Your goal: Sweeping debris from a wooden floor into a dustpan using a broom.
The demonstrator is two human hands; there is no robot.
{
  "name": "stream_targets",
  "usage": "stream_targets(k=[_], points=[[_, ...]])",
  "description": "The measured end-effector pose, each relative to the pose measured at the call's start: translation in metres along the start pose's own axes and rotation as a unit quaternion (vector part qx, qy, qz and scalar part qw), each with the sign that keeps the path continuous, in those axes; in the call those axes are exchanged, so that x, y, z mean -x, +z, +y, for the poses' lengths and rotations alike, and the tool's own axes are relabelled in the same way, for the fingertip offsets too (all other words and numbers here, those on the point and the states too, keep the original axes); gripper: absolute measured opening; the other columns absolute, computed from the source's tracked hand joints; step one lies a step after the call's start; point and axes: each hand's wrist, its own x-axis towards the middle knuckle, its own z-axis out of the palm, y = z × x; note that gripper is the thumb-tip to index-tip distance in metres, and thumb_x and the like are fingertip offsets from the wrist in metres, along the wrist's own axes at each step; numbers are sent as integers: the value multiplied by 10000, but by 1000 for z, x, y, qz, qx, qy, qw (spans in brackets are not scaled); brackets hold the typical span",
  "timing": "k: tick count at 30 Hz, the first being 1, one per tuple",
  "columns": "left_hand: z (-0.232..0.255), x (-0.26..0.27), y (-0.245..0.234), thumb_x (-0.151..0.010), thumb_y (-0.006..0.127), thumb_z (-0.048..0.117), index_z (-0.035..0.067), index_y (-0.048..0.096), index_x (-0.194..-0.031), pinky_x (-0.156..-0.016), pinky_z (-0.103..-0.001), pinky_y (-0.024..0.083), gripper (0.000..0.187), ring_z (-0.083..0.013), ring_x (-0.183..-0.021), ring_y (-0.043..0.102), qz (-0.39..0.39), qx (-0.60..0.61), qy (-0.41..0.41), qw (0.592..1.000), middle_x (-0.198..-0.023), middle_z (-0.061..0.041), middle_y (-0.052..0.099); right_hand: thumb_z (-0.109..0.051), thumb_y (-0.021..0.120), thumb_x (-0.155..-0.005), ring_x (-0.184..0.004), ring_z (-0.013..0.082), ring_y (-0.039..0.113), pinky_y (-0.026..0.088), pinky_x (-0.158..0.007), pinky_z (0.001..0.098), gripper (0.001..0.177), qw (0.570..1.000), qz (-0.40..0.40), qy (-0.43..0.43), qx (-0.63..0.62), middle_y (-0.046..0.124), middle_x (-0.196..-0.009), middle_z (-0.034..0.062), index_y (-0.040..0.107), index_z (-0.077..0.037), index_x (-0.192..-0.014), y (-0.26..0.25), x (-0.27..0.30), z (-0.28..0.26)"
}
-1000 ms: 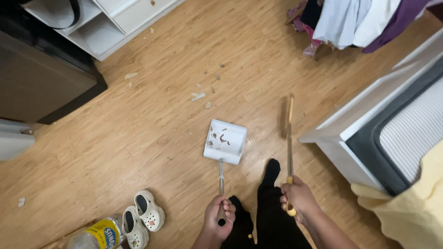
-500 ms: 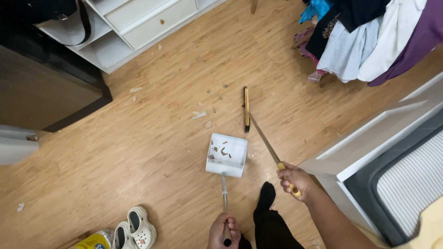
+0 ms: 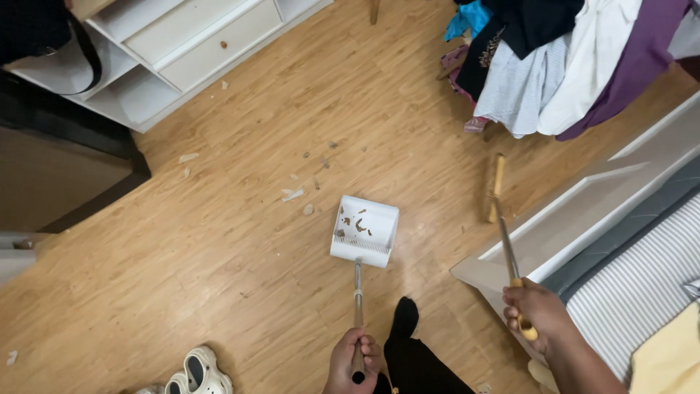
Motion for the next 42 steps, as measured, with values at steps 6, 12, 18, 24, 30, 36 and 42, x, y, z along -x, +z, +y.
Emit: stream_targets(k=[6, 12, 18, 24, 30, 36, 42], points=[[-6, -22, 22, -975, 568, 290, 88, 517, -752, -447, -293, 489, 306, -163, -541, 545, 23, -9, -14, 1000, -606, -29, 515, -41, 558, -987, -496, 137, 428, 369, -385, 270, 422, 997, 3, 44, -65, 468, -661, 56, 423, 136, -1346, -9, -93, -3], [-15, -28, 56, -1026, 516, 311, 83, 527, -812, -422, -307, 497, 313, -168, -533, 562, 130, 7, 15, 991, -628, -42, 534, -31, 559, -971, -472, 121, 428, 350, -357, 255, 298, 986, -131, 89, -51, 518, -704, 71, 501, 26, -1257, 63, -79, -24], [-6, -45, 59, -1011, 547, 300, 110, 486, -798, -412, -305, 501, 292, -159, -495, 534, 131, -7, -8, 991, -585, -27, 506, -30, 550, -946, -495, 93, 442, 345, -366, 247, 299, 968, -242, 46, -49, 531, -778, 43, 519, -14, -1243, 79, -78, -52], [9, -21, 101, -993, 572, 230, 109, 486, -796, -410, -278, 472, 246, -144, -509, 523, 138, -23, 42, 989, -601, -25, 517, 27, 600, -860, -473, 129, 419, 335, -374, 279, 732, 982, -186, -2, 5, 597, -791, 75, 384, -112, -1545, 58, -6, -78], [35, -6, 143, -983, 570, 201, 107, 506, -809, -443, -268, 478, 208, -136, -543, 525, 91, -28, 35, 995, -625, -17, 526, -53, 627, -879, -479, 171, 421, 343, -399, 320, 692, 995, -58, -28, 82, 475, -694, 93, 433, -102, -1541, 50, 20, -70], [81, 9, 159, -981, 565, 205, 92, 516, -800, -461, -256, 488, 218, -125, -571, 538, 32, -3, 4, 999, -656, -4, 531, -105, 585, -934, -508, 157, 437, 340, -414, 323, 234, 1000, 8, 15, -7, 480, -695, 63, 555, 15, -1133, 44, -4, -20], [119, 21, 182, -1009, 565, 217, 100, 500, -783, -452, -249, 476, 263, -111, -562, 517, 17, -44, 15, 999, -655, 3, 505, -97, 551, -957, -475, 198, 448, 344, -389, 334, 104, 991, -18, 129, 25, 461, -665, 96, 574, -25, -1029, 103, 9, 26]])
